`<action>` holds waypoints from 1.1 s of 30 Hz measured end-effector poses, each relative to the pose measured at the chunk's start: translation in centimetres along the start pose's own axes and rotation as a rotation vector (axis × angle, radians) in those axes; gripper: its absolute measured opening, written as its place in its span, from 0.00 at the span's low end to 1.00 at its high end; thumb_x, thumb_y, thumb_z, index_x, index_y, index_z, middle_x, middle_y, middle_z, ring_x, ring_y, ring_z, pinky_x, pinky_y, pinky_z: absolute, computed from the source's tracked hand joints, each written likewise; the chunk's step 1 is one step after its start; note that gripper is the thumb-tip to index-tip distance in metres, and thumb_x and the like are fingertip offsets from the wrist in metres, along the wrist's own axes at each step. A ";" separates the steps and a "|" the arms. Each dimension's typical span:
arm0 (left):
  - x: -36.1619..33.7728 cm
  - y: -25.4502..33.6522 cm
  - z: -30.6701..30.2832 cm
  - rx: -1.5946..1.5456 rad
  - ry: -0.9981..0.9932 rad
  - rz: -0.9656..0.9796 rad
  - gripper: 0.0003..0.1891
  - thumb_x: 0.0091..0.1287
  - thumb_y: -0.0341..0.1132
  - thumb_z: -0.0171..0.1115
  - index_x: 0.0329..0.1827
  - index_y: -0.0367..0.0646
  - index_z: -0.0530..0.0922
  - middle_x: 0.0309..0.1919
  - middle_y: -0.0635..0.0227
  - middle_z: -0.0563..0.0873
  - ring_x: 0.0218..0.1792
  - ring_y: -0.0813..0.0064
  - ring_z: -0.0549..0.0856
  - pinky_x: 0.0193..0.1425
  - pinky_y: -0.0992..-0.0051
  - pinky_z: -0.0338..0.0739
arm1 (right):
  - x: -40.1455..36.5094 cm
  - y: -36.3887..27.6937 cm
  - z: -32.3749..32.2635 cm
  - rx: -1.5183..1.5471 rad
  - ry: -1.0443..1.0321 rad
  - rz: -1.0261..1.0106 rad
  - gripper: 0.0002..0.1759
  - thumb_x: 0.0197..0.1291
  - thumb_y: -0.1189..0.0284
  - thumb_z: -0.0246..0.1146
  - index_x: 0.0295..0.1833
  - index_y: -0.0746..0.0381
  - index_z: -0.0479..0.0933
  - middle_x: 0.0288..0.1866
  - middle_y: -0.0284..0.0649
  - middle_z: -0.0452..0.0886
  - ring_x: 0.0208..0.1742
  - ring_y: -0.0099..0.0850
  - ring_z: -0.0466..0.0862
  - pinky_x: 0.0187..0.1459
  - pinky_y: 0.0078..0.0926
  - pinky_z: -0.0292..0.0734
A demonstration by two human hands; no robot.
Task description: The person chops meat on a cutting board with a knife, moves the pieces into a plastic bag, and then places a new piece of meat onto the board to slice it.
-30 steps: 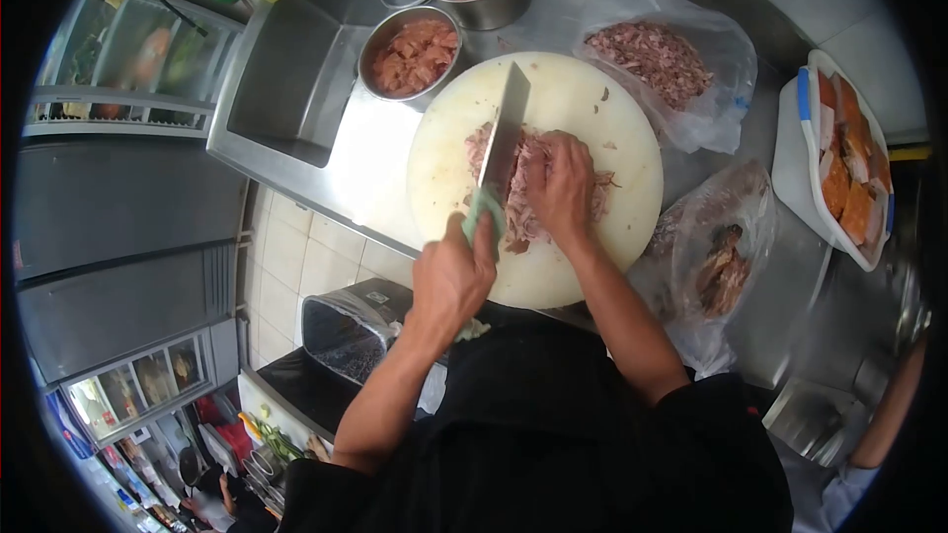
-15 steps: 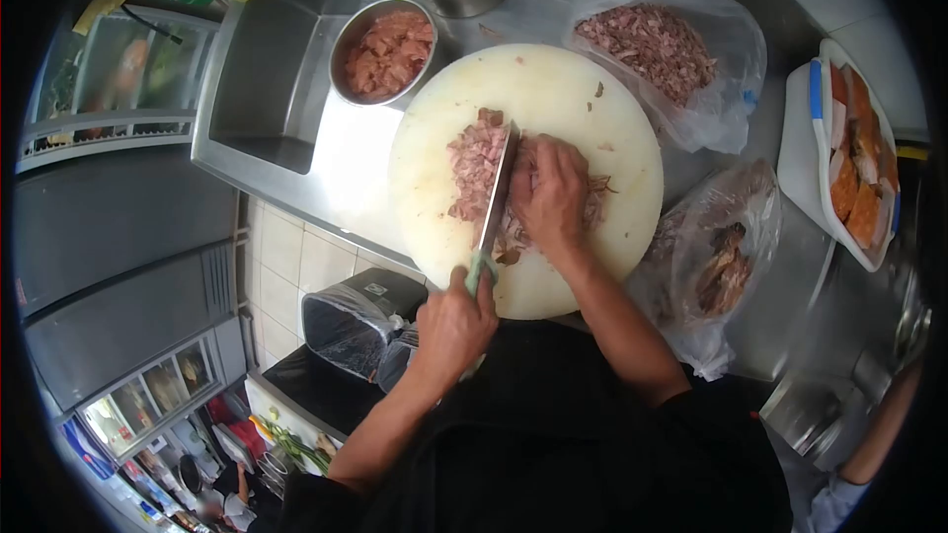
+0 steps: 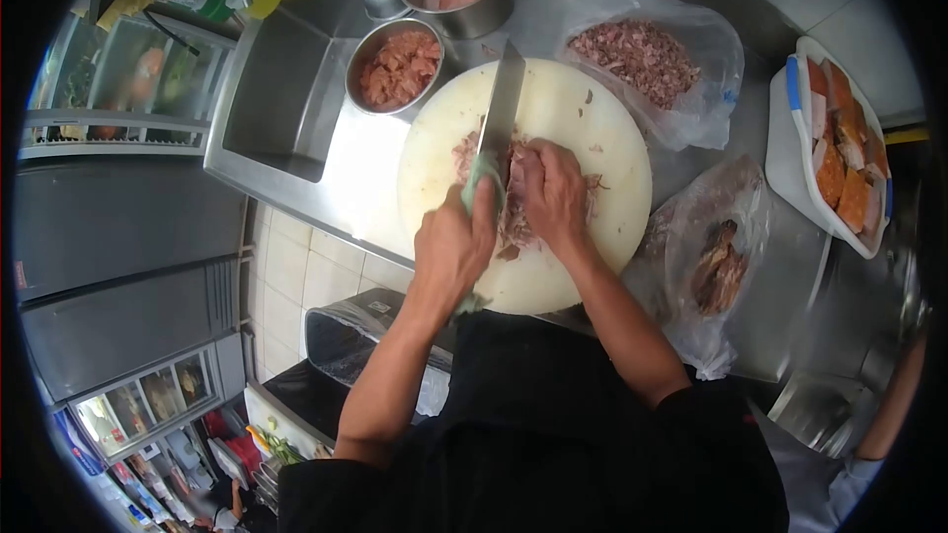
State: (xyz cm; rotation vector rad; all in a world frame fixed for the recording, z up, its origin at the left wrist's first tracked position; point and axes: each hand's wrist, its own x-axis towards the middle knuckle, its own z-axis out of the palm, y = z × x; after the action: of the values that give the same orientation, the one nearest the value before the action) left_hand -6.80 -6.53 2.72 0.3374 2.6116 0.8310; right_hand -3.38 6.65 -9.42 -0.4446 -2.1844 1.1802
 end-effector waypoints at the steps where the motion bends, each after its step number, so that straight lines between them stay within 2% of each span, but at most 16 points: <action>1: -1.4 -0.2 -0.1 0.000 -0.001 -0.009 0.21 0.77 0.46 0.54 0.47 0.31 0.81 0.28 0.32 0.84 0.36 0.30 0.84 0.43 0.45 0.79 | -0.2 0.0 0.1 0.002 -0.008 0.004 0.10 0.68 0.73 0.59 0.49 0.66 0.78 0.45 0.51 0.83 0.48 0.52 0.80 0.53 0.48 0.74; 3: -3.6 -0.6 -0.1 0.071 0.016 0.000 0.19 0.77 0.46 0.55 0.44 0.34 0.79 0.24 0.34 0.83 0.32 0.29 0.83 0.39 0.42 0.78 | -0.2 0.0 0.4 -0.041 0.104 -0.054 0.08 0.65 0.76 0.61 0.47 0.66 0.80 0.43 0.52 0.83 0.45 0.52 0.82 0.49 0.45 0.78; 7: -5.7 -1.1 0.2 0.139 -0.042 -0.044 0.17 0.77 0.45 0.56 0.40 0.36 0.76 0.21 0.35 0.82 0.28 0.30 0.83 0.35 0.41 0.77 | -0.3 0.4 0.6 -0.032 0.090 -0.064 0.08 0.61 0.79 0.62 0.46 0.66 0.79 0.43 0.51 0.83 0.45 0.50 0.83 0.48 0.45 0.79; 9: -6.5 -1.5 0.3 0.160 -0.042 -0.039 0.17 0.77 0.44 0.56 0.39 0.35 0.75 0.21 0.35 0.82 0.28 0.30 0.83 0.35 0.41 0.78 | -0.3 0.3 0.8 -0.040 0.096 -0.031 0.09 0.59 0.77 0.61 0.45 0.66 0.77 0.40 0.49 0.81 0.44 0.52 0.81 0.49 0.48 0.76; 14: -9.2 -2.5 -0.5 0.212 -0.119 -0.067 0.17 0.76 0.44 0.56 0.40 0.34 0.76 0.21 0.36 0.82 0.28 0.32 0.84 0.34 0.43 0.79 | -0.3 0.4 0.6 -0.034 0.068 -0.011 0.10 0.56 0.78 0.62 0.45 0.66 0.78 0.42 0.49 0.82 0.45 0.51 0.81 0.50 0.48 0.77; 16: -9.7 -2.4 -1.1 0.208 -0.167 -0.111 0.18 0.77 0.41 0.55 0.43 0.30 0.77 0.22 0.34 0.81 0.30 0.31 0.83 0.36 0.43 0.77 | -0.4 0.4 0.6 -0.040 0.087 -0.011 0.11 0.55 0.78 0.63 0.45 0.66 0.78 0.42 0.49 0.82 0.45 0.51 0.81 0.50 0.48 0.77; 20: -7.1 -3.2 1.4 0.224 -0.162 -0.124 0.19 0.76 0.41 0.55 0.44 0.28 0.78 0.22 0.33 0.81 0.30 0.31 0.84 0.38 0.43 0.79 | -0.2 0.5 0.7 -0.067 0.063 -0.012 0.12 0.54 0.79 0.63 0.46 0.65 0.79 0.43 0.49 0.83 0.46 0.51 0.82 0.50 0.47 0.78; 22: -4.5 -3.5 3.3 0.269 -0.085 -0.021 0.19 0.75 0.43 0.57 0.51 0.31 0.79 0.22 0.35 0.83 0.27 0.32 0.85 0.35 0.43 0.81 | 0.0 0.6 0.5 -0.096 0.070 -0.018 0.12 0.54 0.79 0.64 0.46 0.65 0.79 0.42 0.49 0.83 0.46 0.52 0.82 0.50 0.47 0.78; 28: 6.0 -0.6 5.0 0.120 0.000 0.080 0.24 0.75 0.48 0.55 0.48 0.30 0.81 0.35 0.32 0.86 0.41 0.33 0.86 0.50 0.46 0.81 | -0.4 0.2 -0.2 -0.034 -0.020 -0.023 0.09 0.55 0.79 0.62 0.43 0.66 0.79 0.42 0.51 0.83 0.45 0.52 0.82 0.49 0.47 0.78; 33: 4.1 -0.6 1.8 0.037 0.017 0.095 0.24 0.76 0.48 0.53 0.51 0.30 0.81 0.34 0.32 0.85 0.40 0.33 0.86 0.49 0.46 0.79 | 0.5 -0.3 -1.4 0.064 -0.056 0.068 0.07 0.63 0.76 0.63 0.44 0.67 0.79 0.42 0.51 0.84 0.45 0.51 0.83 0.49 0.45 0.79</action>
State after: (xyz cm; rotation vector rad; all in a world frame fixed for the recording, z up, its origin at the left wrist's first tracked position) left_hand -9.74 -4.73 -0.17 0.4694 2.6469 0.8200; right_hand -2.80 7.63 -8.39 -0.4674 -2.1870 1.3095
